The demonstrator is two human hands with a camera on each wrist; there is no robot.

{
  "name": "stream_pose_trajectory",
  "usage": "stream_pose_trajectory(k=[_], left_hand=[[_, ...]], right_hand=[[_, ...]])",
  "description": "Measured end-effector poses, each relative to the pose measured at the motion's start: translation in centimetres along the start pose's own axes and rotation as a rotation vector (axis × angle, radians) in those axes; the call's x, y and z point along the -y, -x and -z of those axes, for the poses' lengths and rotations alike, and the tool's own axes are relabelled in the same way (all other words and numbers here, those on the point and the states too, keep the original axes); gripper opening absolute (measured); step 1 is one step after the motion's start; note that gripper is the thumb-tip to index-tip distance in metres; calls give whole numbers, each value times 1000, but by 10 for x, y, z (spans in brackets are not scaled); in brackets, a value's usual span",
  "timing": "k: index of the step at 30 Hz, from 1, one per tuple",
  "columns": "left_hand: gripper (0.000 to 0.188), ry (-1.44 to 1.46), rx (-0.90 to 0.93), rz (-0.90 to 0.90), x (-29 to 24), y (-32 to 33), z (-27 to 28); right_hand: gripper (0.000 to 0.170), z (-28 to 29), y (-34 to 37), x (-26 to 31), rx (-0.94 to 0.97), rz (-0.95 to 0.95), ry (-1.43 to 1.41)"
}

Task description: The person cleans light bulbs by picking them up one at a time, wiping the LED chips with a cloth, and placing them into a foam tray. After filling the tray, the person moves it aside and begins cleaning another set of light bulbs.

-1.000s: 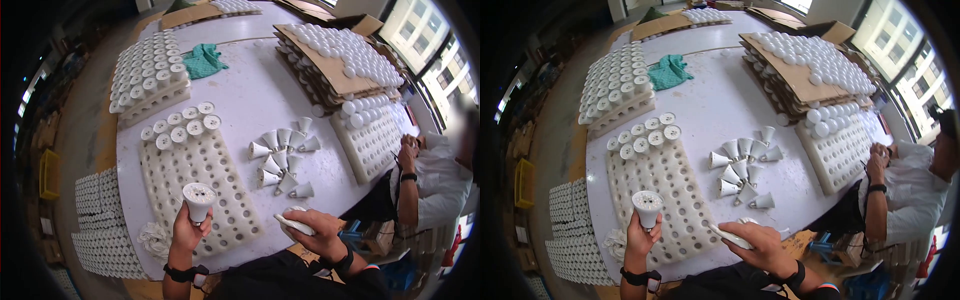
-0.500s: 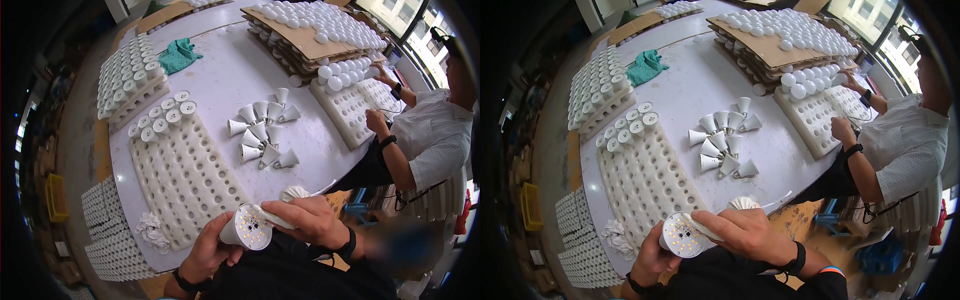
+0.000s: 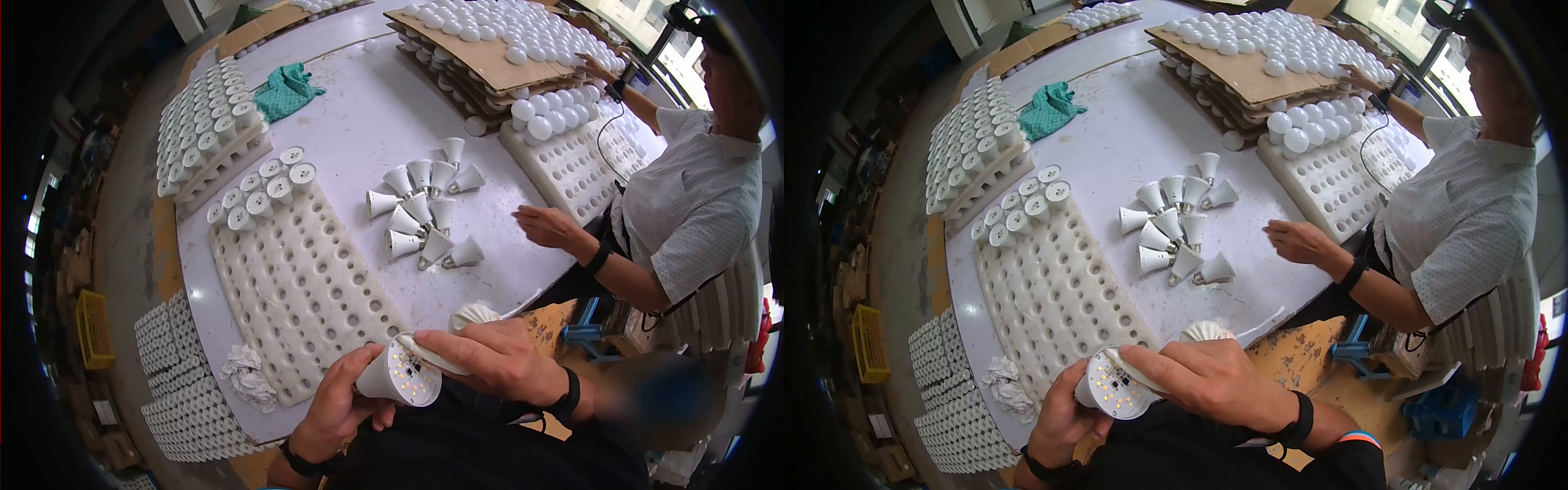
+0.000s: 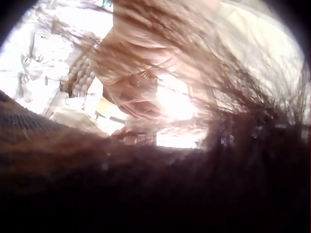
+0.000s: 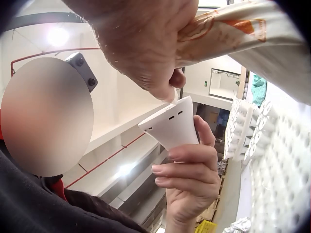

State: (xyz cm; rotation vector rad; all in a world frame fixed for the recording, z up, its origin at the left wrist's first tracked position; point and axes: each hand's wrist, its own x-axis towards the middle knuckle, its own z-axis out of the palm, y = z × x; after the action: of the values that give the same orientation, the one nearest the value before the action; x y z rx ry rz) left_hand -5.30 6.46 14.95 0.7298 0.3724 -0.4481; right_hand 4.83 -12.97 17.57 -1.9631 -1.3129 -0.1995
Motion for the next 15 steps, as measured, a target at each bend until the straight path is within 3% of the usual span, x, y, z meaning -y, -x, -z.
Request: stream_pose_trajectory(k=[6,9,11,15], left_hand=[[47,2,-34,-29,3,1,4],[45,-10,7,-145,3,3,2],[40,8,-75,-246,3,5,-3],[36,-14,-28,-281,0,5,-1]], right_hand=[[44,0,1,0,-10,-2,34],[38,0,1,-1,-11,-3,43],[34,0,1,-1,-3,-13,40],[26,-2,0,-3,25,-51,32]])
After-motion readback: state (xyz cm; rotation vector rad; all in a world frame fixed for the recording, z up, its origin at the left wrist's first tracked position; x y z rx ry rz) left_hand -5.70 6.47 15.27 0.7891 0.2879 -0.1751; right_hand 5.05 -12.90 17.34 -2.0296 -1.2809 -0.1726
